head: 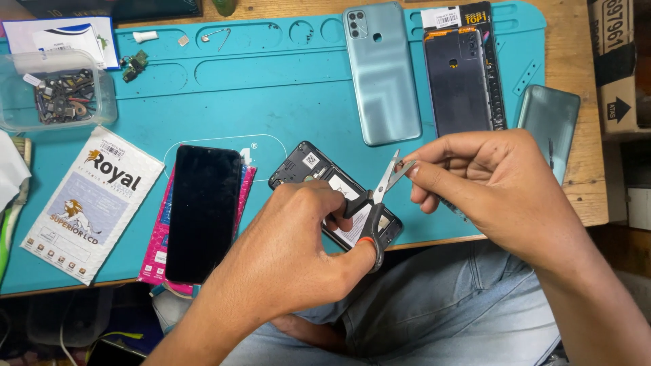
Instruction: Applying thin strips of double-sided adhesive tape to the internal frame of a mobile phone during repair.
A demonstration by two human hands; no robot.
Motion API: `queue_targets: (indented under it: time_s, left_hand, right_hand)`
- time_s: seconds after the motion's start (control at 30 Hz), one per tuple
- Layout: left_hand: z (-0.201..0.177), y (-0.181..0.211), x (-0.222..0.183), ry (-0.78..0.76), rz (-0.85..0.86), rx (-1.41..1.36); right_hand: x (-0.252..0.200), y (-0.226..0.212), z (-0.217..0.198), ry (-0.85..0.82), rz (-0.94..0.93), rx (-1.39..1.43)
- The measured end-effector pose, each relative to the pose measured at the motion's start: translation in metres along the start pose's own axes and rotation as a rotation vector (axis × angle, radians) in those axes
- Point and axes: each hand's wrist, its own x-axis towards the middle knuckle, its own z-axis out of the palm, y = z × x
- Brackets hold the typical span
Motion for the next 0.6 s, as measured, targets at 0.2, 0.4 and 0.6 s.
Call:
queue_targets:
  time_s: [0.2,0.4,0.6]
  left_hand:
    - [0.004,-0.022,-0.016,0.155,0.040,-0.093]
    - [0.018,-0.053,-0.030,0.442,0.271,-0.382]
    - [0.018,-0.072,-0.050,0.366,0.233,-0.777]
  right_hand:
    - [0.000,0.034,0.013,0.149,-0.212,0.112]
    - [0.005,0.083,0.038,0.282,-0.441,0.293]
    - [0.008,0.099,0.051,0.368,-0.542,0.298]
